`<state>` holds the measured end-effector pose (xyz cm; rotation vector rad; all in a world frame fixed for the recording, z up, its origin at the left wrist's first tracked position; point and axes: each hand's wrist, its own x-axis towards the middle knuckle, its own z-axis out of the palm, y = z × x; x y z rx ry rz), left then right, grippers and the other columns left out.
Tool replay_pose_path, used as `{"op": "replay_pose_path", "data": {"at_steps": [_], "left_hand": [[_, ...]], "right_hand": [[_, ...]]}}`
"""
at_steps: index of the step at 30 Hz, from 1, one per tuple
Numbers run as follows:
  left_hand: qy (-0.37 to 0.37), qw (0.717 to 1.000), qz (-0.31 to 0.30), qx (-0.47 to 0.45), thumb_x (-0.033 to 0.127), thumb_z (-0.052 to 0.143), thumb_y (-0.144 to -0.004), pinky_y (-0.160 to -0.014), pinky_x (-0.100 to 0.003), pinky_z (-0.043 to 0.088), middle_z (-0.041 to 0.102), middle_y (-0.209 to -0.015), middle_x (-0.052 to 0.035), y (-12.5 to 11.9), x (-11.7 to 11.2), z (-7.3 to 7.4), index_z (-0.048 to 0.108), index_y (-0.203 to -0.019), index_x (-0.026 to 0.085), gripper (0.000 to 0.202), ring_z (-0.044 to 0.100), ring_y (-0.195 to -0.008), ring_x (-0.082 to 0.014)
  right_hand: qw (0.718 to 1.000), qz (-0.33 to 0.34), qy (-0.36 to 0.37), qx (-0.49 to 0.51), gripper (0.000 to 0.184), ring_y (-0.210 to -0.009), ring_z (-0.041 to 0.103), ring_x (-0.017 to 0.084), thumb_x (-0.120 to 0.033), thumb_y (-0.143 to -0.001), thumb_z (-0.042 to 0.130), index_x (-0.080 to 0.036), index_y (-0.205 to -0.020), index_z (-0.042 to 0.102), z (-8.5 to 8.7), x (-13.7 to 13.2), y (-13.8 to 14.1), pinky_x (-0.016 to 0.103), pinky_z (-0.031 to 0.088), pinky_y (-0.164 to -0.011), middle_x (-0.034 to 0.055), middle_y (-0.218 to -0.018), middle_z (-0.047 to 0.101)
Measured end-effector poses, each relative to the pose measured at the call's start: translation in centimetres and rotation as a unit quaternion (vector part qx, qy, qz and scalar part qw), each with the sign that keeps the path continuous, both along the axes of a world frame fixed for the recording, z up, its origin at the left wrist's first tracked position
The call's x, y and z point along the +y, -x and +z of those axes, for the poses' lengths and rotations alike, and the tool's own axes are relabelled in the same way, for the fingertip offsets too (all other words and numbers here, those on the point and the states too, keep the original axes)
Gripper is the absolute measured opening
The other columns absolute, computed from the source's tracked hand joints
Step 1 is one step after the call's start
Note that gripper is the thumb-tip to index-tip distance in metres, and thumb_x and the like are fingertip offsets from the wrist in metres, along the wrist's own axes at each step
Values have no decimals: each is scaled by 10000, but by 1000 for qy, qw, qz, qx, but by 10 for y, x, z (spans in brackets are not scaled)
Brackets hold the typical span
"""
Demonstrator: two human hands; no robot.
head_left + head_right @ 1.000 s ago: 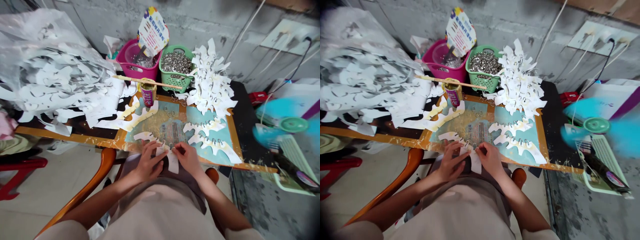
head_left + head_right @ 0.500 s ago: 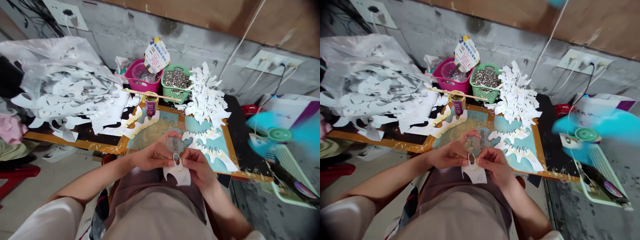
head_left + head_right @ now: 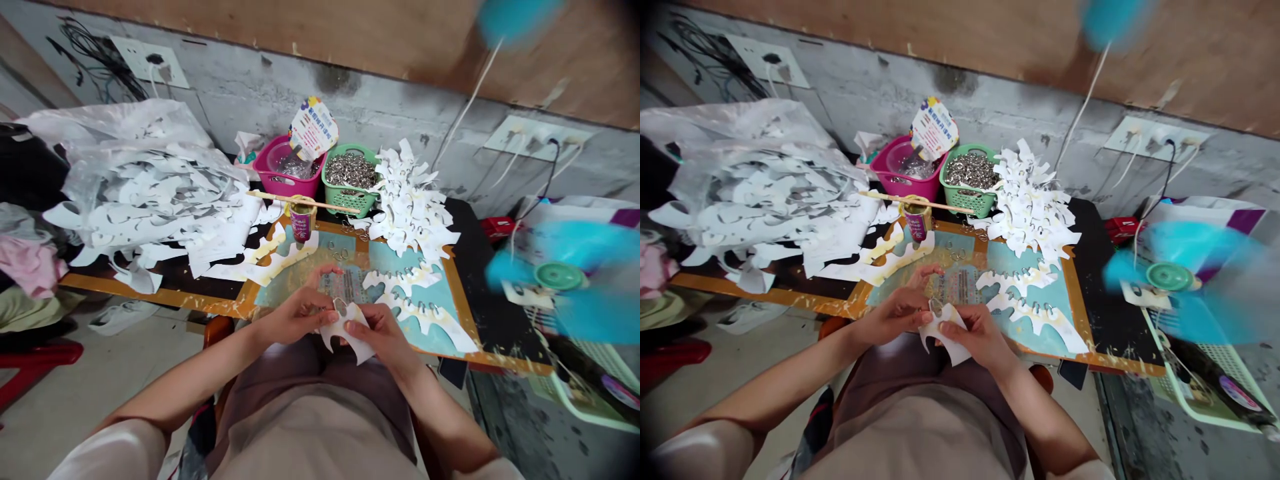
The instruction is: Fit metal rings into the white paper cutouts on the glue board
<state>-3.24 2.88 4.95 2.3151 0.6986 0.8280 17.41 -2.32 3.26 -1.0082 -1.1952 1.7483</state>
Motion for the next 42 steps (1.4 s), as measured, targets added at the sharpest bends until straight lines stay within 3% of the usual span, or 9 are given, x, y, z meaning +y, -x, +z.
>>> {"op": "replay_pose_path", "data": {"at_steps": [9, 13, 18, 25, 30, 34, 37, 40, 42], "left_hand": [[8, 999, -29, 18, 191, 523, -955, -1075, -444, 475, 730, -896, -109, -2, -6, -10, 701, -698, 177, 313, 466, -1358, -265], [42, 999, -4, -29, 279, 500, -968, -1026, -429, 517, 676, -1082, -164, -1, 1, -5, 649, -636, 161, 382, 392, -1406, -297], [32, 999, -10, -13, 291, 531, -954, -1069, -432, 479, 628, -1201, -159, 0, 1, -3, 632, -635, 163, 359, 365, -1411, -297], [90, 993, -63, -36, 323, 489, -978, -1147, -491, 372, 682, -958, -135, 7, -10, -14, 667, -696, 173, 365, 328, -1431, -284], [59, 997, -56, 10, 346, 591, -934, -1167, -448, 343, 590, -1261, -134, 4, 2, -8, 722, -777, 180, 263, 319, -1433, -279], [55, 996, 49, -47, 555, 579, -897, -1110, -446, 417, 479, -1379, -164, 6, 13, -14, 692, -1061, 180, 424, 445, -1339, -302], [31, 989, 131, -57, 549, 580, -898, -1098, -460, 427, 520, -1337, -159, 7, 5, -31, 567, -1255, 191, 506, 475, -1307, -301], [-3, 992, 123, 40, 358, 568, -942, -1030, -419, 489, 604, -1257, -120, 1, -10, -54, 523, -1277, 212, 368, 575, -1201, -254], [-32, 988, 123, 88, 254, 492, -973, -997, -420, 515, 669, -1165, -105, -4, -18, -68, 508, -1289, 204, 320, 629, -1126, -239]], "right_hand": [[997, 0, -32, 64, 488, -574, 533, 154, -679, -674, 737, -218, -831, 718, -30, -8, -5, 264, 398, -523, 26, -678, 639], [998, 17, -27, 51, 613, -638, 534, 180, -807, -652, 640, -216, -808, 680, -17, 4, -14, 290, 426, -581, 32, -702, 596], [995, 32, -74, -56, 377, -596, 365, 104, -534, -808, 707, -182, -728, 600, 4, 11, -9, 230, 288, -547, -25, -655, 453], [998, 35, -38, 48, 390, -576, 408, 109, -562, -781, 713, -181, -740, 637, -21, -8, -1, 243, 324, -545, -2, -685, 531], [999, 7, -30, 29, 474, -630, 504, 135, -640, -739, 712, -177, -834, 678, -18, 1, -7, 252, 367, -583, 18, -743, 604], [991, -71, -29, -111, 379, -520, 366, 90, -542, -829, 669, -180, -739, 599, -22, 13, -15, 225, 244, -499, -42, -593, 464], [944, -103, -68, -305, 427, -505, 365, 105, -545, -869, 593, -173, -661, 585, -37, 10, -24, 242, 251, -497, -39, -535, 426], [843, -131, -149, -500, 381, -572, 494, 160, -534, -865, 604, -164, -816, 680, -50, -1, -34, 271, 366, -555, 6, -605, 551], [766, -179, -226, -574, 399, -769, 600, 234, -511, -874, 615, -172, -1070, 687, -52, -7, -41, 324, 458, -671, 84, -860, 670]]}}
